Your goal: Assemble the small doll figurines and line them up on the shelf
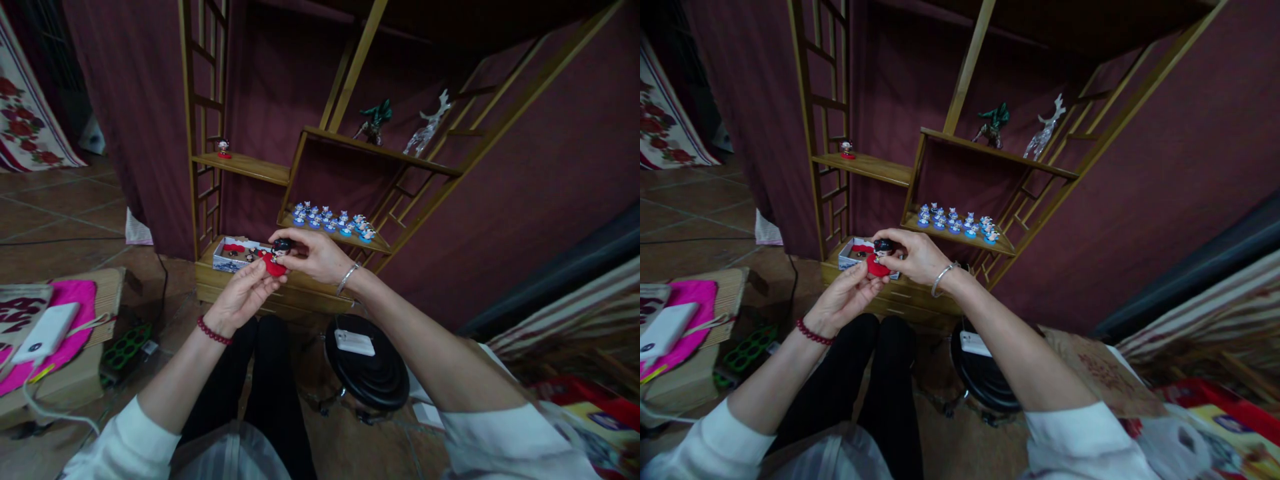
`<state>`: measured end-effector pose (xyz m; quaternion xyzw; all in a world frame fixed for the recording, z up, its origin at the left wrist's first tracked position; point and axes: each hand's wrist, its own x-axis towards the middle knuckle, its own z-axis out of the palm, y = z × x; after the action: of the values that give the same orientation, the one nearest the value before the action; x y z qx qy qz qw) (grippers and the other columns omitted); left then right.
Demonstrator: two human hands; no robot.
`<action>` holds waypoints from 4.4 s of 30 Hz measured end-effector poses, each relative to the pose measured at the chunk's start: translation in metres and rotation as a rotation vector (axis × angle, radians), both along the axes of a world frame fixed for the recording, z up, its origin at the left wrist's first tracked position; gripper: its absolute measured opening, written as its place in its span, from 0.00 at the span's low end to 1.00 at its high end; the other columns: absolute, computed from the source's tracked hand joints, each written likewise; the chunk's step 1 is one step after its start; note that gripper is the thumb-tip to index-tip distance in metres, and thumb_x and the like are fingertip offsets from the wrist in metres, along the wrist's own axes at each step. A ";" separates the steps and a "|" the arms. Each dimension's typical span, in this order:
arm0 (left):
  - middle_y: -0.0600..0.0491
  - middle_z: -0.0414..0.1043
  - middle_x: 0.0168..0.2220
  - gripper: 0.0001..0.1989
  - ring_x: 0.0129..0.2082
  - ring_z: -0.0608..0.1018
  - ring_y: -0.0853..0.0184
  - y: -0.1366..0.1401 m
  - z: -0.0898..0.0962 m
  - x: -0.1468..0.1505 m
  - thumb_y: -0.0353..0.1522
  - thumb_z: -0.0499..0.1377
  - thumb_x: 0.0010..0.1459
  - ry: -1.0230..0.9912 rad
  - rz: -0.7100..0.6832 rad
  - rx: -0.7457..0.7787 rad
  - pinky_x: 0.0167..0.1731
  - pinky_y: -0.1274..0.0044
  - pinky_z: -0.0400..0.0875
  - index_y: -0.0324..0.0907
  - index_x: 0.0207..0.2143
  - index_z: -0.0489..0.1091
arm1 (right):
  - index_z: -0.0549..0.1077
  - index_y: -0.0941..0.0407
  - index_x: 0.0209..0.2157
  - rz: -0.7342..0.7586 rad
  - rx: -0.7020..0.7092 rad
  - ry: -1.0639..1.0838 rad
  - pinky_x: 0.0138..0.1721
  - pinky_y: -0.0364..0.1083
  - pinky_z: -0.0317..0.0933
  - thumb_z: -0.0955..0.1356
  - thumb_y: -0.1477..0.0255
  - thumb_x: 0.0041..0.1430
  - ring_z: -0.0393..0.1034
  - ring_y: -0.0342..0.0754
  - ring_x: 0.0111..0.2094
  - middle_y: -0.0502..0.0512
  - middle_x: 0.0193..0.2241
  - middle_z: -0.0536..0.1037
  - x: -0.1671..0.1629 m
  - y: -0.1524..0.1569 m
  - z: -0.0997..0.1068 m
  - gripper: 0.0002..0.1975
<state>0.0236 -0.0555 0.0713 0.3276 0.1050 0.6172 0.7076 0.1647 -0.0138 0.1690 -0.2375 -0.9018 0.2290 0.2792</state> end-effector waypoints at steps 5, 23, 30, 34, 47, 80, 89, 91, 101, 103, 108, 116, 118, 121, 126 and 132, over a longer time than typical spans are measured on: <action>0.50 0.75 0.34 0.10 0.32 0.76 0.69 -0.001 0.002 0.002 0.30 0.61 0.49 0.013 0.023 -0.012 0.32 0.81 0.69 0.36 0.36 0.72 | 0.70 0.54 0.42 -0.013 0.001 0.009 0.34 0.41 0.65 0.66 0.73 0.50 0.67 0.41 0.30 0.49 0.34 0.73 0.001 -0.002 0.000 0.15; 0.53 0.73 0.40 0.16 0.37 0.75 0.70 -0.001 0.004 0.005 0.25 0.63 0.46 0.007 0.134 -0.021 0.42 0.78 0.67 0.41 0.40 0.70 | 0.70 0.55 0.41 -0.151 -0.010 0.104 0.34 0.42 0.65 0.66 0.74 0.48 0.67 0.41 0.29 0.50 0.33 0.73 -0.004 -0.009 -0.007 0.15; 0.53 0.71 0.41 0.18 0.39 0.73 0.71 0.000 0.002 0.009 0.25 0.63 0.46 0.028 0.196 0.014 0.42 0.78 0.67 0.42 0.42 0.68 | 0.70 0.56 0.40 -0.222 -0.018 0.110 0.32 0.41 0.65 0.66 0.74 0.48 0.66 0.40 0.26 0.50 0.31 0.73 -0.005 -0.011 -0.009 0.15; 0.52 0.70 0.42 0.20 0.40 0.72 0.70 0.000 0.002 0.011 0.26 0.64 0.45 0.069 0.249 0.045 0.42 0.77 0.66 0.43 0.43 0.68 | 0.70 0.56 0.41 -0.237 -0.019 0.109 0.31 0.40 0.64 0.66 0.73 0.49 0.66 0.39 0.26 0.50 0.31 0.72 -0.004 -0.011 -0.011 0.15; 0.51 0.69 0.43 0.21 0.41 0.71 0.70 -0.005 0.009 0.014 0.27 0.63 0.45 0.138 0.354 0.072 0.42 0.79 0.65 0.42 0.44 0.67 | 0.70 0.57 0.40 -0.279 -0.037 0.177 0.30 0.40 0.64 0.66 0.72 0.48 0.66 0.40 0.27 0.51 0.31 0.73 -0.008 -0.014 -0.013 0.15; 0.50 0.75 0.35 0.11 0.32 0.76 0.70 -0.009 0.010 0.007 0.28 0.61 0.49 0.006 0.143 -0.016 0.32 0.82 0.69 0.38 0.38 0.71 | 0.66 0.55 0.47 -0.174 -0.026 0.005 0.32 0.41 0.65 0.66 0.73 0.50 0.68 0.40 0.27 0.50 0.32 0.73 -0.003 -0.017 0.000 0.20; 0.50 0.74 0.39 0.13 0.35 0.76 0.68 -0.010 0.007 0.000 0.28 0.60 0.50 0.008 0.119 -0.003 0.34 0.80 0.68 0.40 0.41 0.70 | 0.61 0.55 0.53 -0.097 -0.249 -0.025 0.31 0.41 0.65 0.65 0.72 0.51 0.67 0.41 0.28 0.50 0.29 0.72 -0.001 -0.014 0.009 0.25; 0.49 0.74 0.39 0.13 0.36 0.76 0.67 -0.010 0.007 -0.001 0.28 0.60 0.50 0.001 0.110 -0.002 0.33 0.80 0.68 0.40 0.40 0.70 | 0.62 0.56 0.52 -0.076 -0.284 -0.039 0.30 0.41 0.64 0.65 0.71 0.51 0.67 0.41 0.28 0.50 0.28 0.71 0.000 -0.013 0.012 0.25; 0.48 0.74 0.38 0.12 0.36 0.76 0.65 -0.013 0.011 -0.002 0.29 0.59 0.52 0.023 0.072 0.006 0.32 0.80 0.68 0.37 0.40 0.70 | 0.64 0.57 0.49 -0.045 -0.434 0.018 0.32 0.40 0.64 0.69 0.69 0.47 0.68 0.40 0.30 0.51 0.34 0.73 -0.003 -0.006 0.008 0.25; 0.48 0.73 0.38 0.11 0.36 0.76 0.65 -0.014 0.011 -0.003 0.29 0.58 0.52 0.033 0.068 0.012 0.33 0.79 0.68 0.37 0.40 0.70 | 0.65 0.57 0.48 -0.050 -0.453 0.035 0.34 0.40 0.64 0.69 0.69 0.46 0.68 0.40 0.31 0.51 0.35 0.73 -0.005 -0.006 0.007 0.25; 0.49 0.73 0.38 0.13 0.36 0.76 0.66 -0.014 0.010 -0.003 0.29 0.59 0.51 0.046 0.077 0.009 0.33 0.79 0.68 0.38 0.41 0.70 | 0.66 0.58 0.46 -0.065 -0.446 0.037 0.34 0.40 0.64 0.70 0.69 0.46 0.68 0.39 0.30 0.51 0.34 0.73 -0.006 -0.005 0.005 0.23; 0.49 0.73 0.37 0.12 0.35 0.76 0.66 -0.012 0.009 -0.002 0.29 0.59 0.51 0.054 0.086 0.000 0.33 0.79 0.68 0.38 0.40 0.70 | 0.68 0.59 0.42 -0.058 -0.404 0.019 0.32 0.40 0.63 0.70 0.68 0.46 0.66 0.40 0.30 0.50 0.31 0.72 -0.005 -0.003 0.003 0.20; 0.49 0.73 0.37 0.11 0.35 0.76 0.66 -0.012 0.009 -0.001 0.29 0.60 0.51 0.065 0.088 0.003 0.33 0.79 0.68 0.38 0.39 0.71 | 0.68 0.60 0.40 -0.065 -0.394 0.006 0.32 0.40 0.62 0.69 0.68 0.46 0.65 0.40 0.30 0.50 0.31 0.72 -0.005 -0.003 0.004 0.18; 0.49 0.73 0.37 0.11 0.35 0.76 0.65 -0.012 0.010 -0.001 0.30 0.60 0.50 0.079 0.089 -0.002 0.33 0.79 0.68 0.38 0.39 0.71 | 0.69 0.60 0.39 -0.071 -0.363 -0.014 0.32 0.40 0.62 0.69 0.68 0.46 0.65 0.40 0.29 0.50 0.30 0.71 -0.005 -0.003 0.004 0.17; 0.49 0.73 0.37 0.12 0.35 0.76 0.66 -0.011 0.009 0.000 0.29 0.61 0.49 0.079 0.106 -0.013 0.33 0.79 0.68 0.38 0.39 0.71 | 0.69 0.59 0.37 -0.063 -0.345 -0.013 0.32 0.41 0.62 0.69 0.68 0.46 0.65 0.40 0.29 0.49 0.29 0.71 -0.005 -0.002 0.003 0.16; 0.49 0.73 0.37 0.13 0.34 0.76 0.66 -0.010 0.006 0.000 0.30 0.61 0.49 0.081 0.133 -0.028 0.33 0.79 0.68 0.38 0.39 0.71 | 0.69 0.59 0.37 -0.068 -0.336 -0.018 0.32 0.41 0.61 0.69 0.68 0.46 0.65 0.41 0.29 0.50 0.29 0.71 -0.005 0.000 0.001 0.16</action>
<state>0.0238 -0.0651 0.0775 0.3345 0.1638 0.6477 0.6647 0.1597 -0.0139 0.1705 -0.3134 -0.8447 0.3647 0.2352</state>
